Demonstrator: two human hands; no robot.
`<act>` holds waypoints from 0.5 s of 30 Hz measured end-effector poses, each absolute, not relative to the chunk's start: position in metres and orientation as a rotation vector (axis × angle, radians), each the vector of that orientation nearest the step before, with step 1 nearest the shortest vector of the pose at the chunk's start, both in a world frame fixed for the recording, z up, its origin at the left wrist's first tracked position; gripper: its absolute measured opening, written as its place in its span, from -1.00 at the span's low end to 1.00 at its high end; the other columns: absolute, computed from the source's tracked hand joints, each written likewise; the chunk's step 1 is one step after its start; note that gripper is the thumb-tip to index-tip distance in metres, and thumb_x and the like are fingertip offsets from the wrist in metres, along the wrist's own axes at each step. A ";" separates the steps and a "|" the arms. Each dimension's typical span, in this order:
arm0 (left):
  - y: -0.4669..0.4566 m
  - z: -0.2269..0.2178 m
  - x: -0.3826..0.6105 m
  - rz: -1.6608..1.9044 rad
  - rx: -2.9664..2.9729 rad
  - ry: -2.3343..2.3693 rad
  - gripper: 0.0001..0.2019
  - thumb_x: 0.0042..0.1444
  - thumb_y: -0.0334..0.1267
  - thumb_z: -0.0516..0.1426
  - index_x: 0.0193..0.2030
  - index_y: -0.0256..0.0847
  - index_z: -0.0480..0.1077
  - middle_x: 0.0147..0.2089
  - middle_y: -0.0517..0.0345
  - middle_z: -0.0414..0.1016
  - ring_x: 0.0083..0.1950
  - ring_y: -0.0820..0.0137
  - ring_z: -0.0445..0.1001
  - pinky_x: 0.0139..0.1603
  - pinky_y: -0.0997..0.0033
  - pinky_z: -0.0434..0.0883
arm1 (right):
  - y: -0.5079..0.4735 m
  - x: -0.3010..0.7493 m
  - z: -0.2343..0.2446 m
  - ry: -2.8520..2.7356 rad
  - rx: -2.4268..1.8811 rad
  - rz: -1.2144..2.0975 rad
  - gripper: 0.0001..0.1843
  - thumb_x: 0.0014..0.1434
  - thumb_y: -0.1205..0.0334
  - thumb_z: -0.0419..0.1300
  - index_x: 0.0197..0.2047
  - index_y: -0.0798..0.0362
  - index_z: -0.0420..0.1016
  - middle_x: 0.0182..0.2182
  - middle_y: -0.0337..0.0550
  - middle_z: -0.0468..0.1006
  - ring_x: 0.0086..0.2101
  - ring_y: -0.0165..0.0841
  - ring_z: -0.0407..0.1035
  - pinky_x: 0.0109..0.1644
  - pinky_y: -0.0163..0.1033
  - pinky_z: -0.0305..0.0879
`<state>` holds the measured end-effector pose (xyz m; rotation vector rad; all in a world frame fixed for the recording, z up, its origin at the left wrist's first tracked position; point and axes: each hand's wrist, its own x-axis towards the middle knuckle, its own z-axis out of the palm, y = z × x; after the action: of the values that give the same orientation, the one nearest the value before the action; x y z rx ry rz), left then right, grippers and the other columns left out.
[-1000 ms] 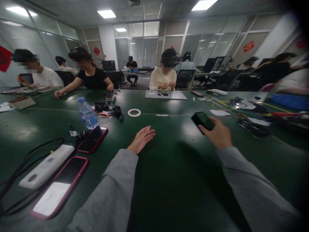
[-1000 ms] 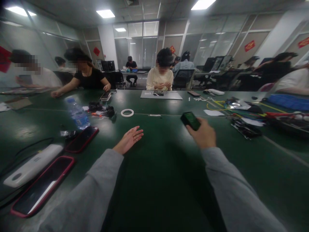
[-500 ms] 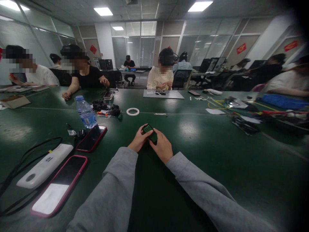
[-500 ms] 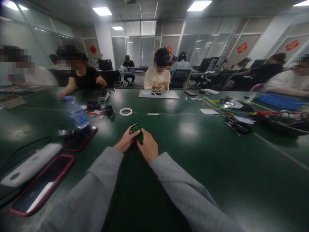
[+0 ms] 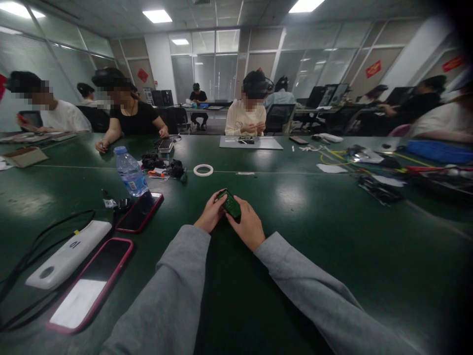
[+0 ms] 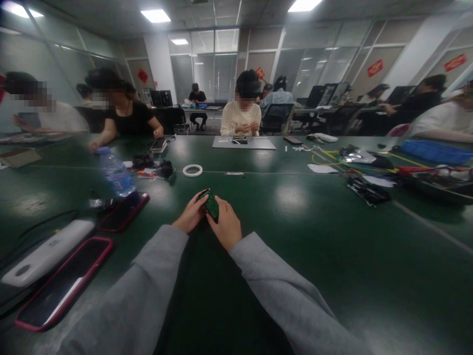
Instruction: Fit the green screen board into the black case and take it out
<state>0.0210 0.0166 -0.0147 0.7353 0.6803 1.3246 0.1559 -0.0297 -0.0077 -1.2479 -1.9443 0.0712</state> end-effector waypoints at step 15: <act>0.011 -0.003 0.018 1.267 0.745 0.637 -0.58 0.00 -0.27 0.24 0.04 -0.10 0.36 0.02 0.06 0.43 -0.11 0.41 0.48 -0.16 0.45 0.43 | -0.008 0.165 -0.021 -1.535 -1.222 0.763 -0.45 0.15 -0.11 0.08 0.06 0.12 0.25 -0.20 -0.05 0.45 -0.20 -0.29 0.38 -0.11 -0.17 0.34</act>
<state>0.0185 0.0106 -0.0030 0.7445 0.6370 1.2669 0.1653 -0.0084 -0.0208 -1.2223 -1.5350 0.7630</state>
